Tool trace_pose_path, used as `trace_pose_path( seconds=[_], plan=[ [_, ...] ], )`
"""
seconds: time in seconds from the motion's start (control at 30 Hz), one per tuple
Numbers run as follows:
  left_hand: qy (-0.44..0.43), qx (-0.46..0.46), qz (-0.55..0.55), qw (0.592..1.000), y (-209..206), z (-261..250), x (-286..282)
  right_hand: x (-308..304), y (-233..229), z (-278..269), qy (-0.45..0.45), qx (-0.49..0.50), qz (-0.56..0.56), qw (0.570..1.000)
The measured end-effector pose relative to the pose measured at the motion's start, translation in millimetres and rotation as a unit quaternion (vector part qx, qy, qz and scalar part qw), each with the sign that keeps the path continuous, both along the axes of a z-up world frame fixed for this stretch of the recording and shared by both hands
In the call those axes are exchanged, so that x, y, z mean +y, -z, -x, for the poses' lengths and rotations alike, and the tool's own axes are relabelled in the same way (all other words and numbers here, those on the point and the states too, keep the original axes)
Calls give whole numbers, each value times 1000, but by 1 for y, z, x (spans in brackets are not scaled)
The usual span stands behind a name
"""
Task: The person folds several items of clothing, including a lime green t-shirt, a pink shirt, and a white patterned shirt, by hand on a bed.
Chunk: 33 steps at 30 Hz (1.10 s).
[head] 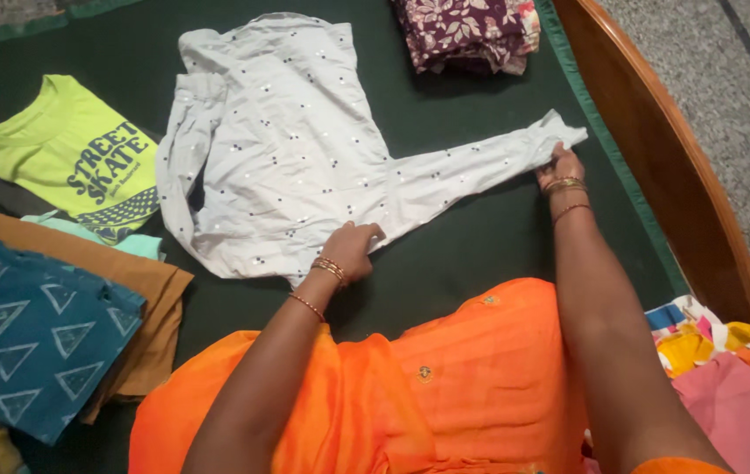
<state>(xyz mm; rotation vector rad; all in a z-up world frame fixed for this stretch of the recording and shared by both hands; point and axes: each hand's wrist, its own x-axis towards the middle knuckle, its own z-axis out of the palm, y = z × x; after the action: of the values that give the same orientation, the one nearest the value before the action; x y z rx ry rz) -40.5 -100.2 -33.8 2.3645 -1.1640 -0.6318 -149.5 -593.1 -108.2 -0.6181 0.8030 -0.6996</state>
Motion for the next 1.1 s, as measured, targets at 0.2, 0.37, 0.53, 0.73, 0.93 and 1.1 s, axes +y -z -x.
trace_pose_path(
  seconds=[0.2,0.37,0.53,0.73,0.93,1.1],
  plan=[
    [6,36,67,997,4,-4,1,-22,-5,4,-39,-145,139,979],
    [38,52,24,998,16,-5,-2,-20,5,4,103,252,94,958],
    [55,51,28,997,14,-2,-1,-23,11,7,214,357,515,749],
    [49,70,41,995,0,4,-3,-6,14,-9,42,429,530,731],
    [41,-71,111,990,15,18,-4,1,19,-37,66,469,560,680],
    [3,-30,100,995,34,16,-10,-16,25,-30,167,390,575,699]
  ],
)
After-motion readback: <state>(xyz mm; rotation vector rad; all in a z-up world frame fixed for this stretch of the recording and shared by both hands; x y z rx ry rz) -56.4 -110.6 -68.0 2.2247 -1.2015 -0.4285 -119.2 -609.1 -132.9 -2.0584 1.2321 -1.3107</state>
